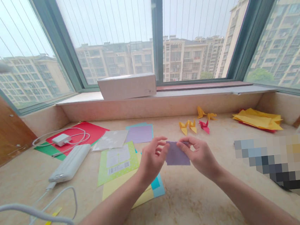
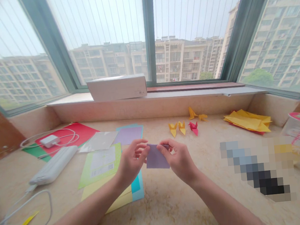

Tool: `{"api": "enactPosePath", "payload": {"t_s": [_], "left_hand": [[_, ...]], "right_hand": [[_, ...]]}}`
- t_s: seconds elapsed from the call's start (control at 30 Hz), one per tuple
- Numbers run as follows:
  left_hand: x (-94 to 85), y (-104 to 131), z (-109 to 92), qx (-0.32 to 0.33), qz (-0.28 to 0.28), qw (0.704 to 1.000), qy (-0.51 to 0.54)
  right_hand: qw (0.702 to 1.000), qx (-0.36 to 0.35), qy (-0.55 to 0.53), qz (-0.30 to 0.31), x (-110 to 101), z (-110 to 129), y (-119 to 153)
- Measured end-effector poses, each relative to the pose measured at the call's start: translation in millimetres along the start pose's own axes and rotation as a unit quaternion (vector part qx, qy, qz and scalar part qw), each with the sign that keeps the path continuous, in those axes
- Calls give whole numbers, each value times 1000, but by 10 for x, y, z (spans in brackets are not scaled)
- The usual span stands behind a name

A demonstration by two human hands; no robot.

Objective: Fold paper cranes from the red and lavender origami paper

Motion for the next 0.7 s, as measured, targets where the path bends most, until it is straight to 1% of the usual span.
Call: {"api": "enactPosePath", "payload": {"t_s": [0.17, 0.3, 0.43, 0.5, 0.57, 0.7], "left_hand": [[-23, -20, 9, 11, -16, 1000, -18], [-36, -36, 8, 8, -32, 999, 0], [-36, -45, 5, 6, -18, 1000, 3], [-26, -44, 7, 4, -4, 1000, 1], [-15, -42, 17, -3, 2, 1000, 13], [-7, -43, 33, -11, -12, 999, 35]], "right_hand": [[1000, -18, 17, -11, 2, -37, 4], [1000, -28, 12, -6, 12, -57, -2], [998, -52, 24, -20, -1, -32, 7], [996, -75, 30, -29, -13, -3, 14], [992, -113, 42, -32, -22, 32, 19], [973, -203, 94, -47, -47, 72, 27]]}}
Point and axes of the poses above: each hand's wrist, its own y-axis away from the middle knuckle, its own x-axis out of the palm, z = x × y, the point moved 3 cm from there along -y, towards the middle knuckle, and after that the axes turned 3 degrees about x, right-handed, at the moved point
